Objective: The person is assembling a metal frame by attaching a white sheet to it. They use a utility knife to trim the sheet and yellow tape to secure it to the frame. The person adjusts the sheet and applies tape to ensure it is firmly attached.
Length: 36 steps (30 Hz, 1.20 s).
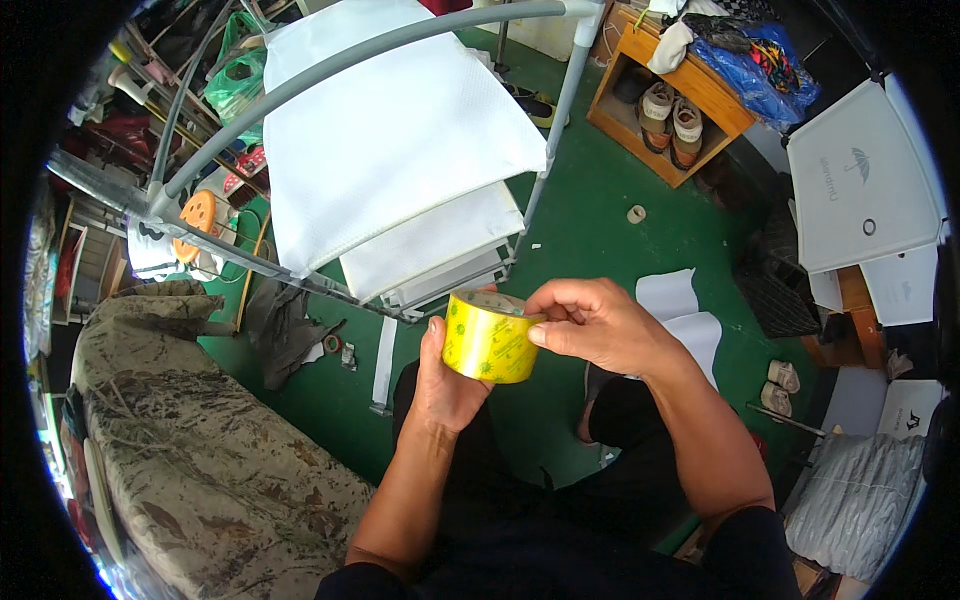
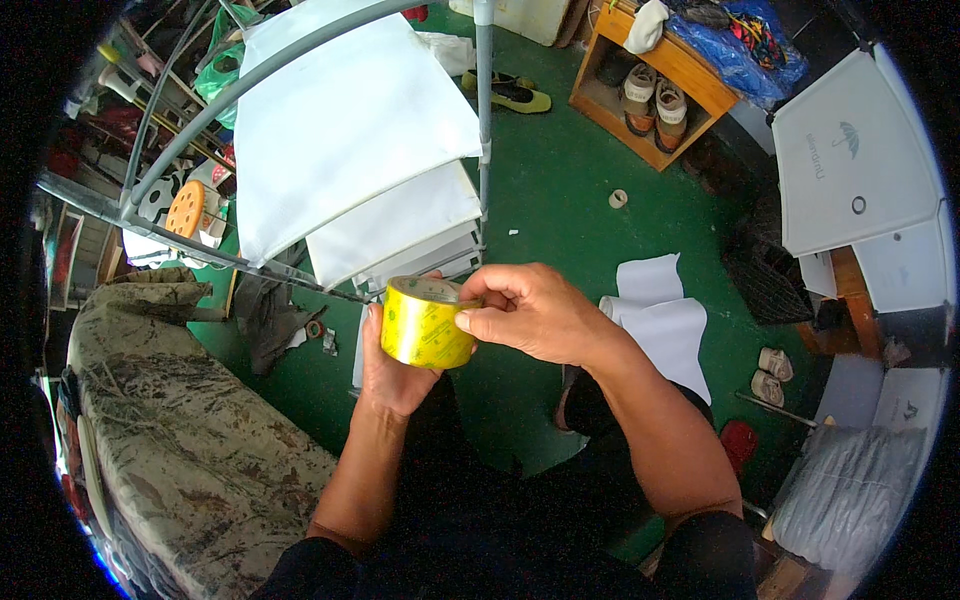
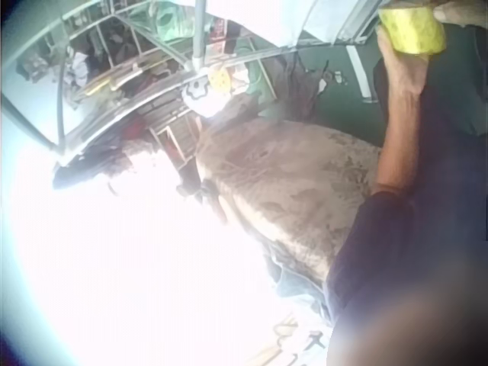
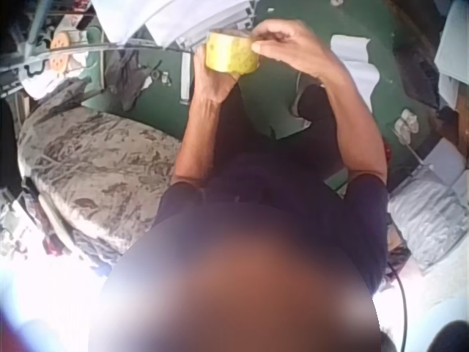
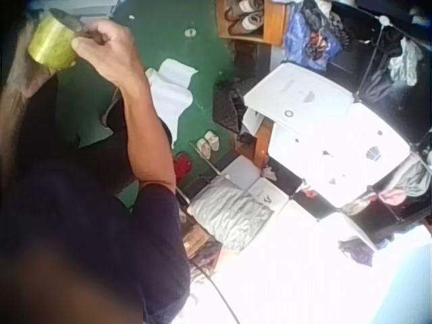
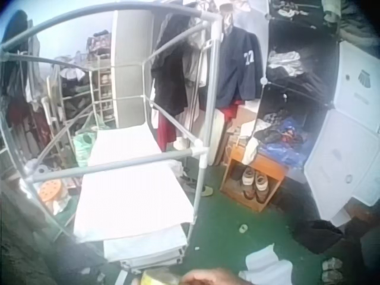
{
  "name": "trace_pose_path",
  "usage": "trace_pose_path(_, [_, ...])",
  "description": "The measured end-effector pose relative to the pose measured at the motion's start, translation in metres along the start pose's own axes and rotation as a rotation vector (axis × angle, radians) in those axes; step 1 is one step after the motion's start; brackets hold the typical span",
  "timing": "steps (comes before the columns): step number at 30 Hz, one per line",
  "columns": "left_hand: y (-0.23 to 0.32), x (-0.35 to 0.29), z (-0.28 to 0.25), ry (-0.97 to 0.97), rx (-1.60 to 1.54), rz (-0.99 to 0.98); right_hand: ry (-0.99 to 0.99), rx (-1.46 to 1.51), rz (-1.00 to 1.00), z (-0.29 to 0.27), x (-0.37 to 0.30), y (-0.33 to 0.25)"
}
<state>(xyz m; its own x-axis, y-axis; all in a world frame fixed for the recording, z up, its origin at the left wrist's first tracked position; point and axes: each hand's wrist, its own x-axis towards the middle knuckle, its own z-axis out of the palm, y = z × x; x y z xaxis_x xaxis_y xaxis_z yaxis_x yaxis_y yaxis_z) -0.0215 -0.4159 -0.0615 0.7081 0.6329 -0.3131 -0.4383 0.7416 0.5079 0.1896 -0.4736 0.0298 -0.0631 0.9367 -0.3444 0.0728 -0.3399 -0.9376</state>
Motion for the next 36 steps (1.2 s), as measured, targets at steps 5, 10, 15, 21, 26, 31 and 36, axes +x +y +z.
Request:
trace_pose_path(5, [0.001, 0.001, -0.006, 0.029, 0.072, -0.024, 0.02, -0.138, 0.024, 0.002, -0.001, -0.007])
trace_pose_path(10, [0.008, -0.003, -0.001, 0.051, 0.153, -0.026, 0.084, -0.222, 0.039, 0.003, 0.0, 0.0])
trace_pose_path(15, [0.002, -0.004, 0.017, 0.181, 0.23, 0.172, 0.177, -0.162, 0.146, 0.006, 0.004, -0.001])
trace_pose_path(21, [-0.009, -0.01, 0.016, 0.026, 0.445, 0.397, 0.119, -0.211, 0.153, 0.013, 0.001, -0.006])
trace_pose_path(26, [-0.013, -0.006, 0.006, 0.02, 0.388, 0.408, 0.123, -0.388, -0.033, 0.013, -0.001, -0.004])
trace_pose_path(31, [-0.013, -0.001, -0.002, 0.021, 0.447, 0.43, 0.128, -0.443, -0.097, 0.016, -0.002, -0.004])
trace_pose_path(36, [-0.007, -0.001, -0.005, 0.0, 0.603, 0.428, 0.181, -0.468, -0.209, 0.02, 0.0, 0.001])
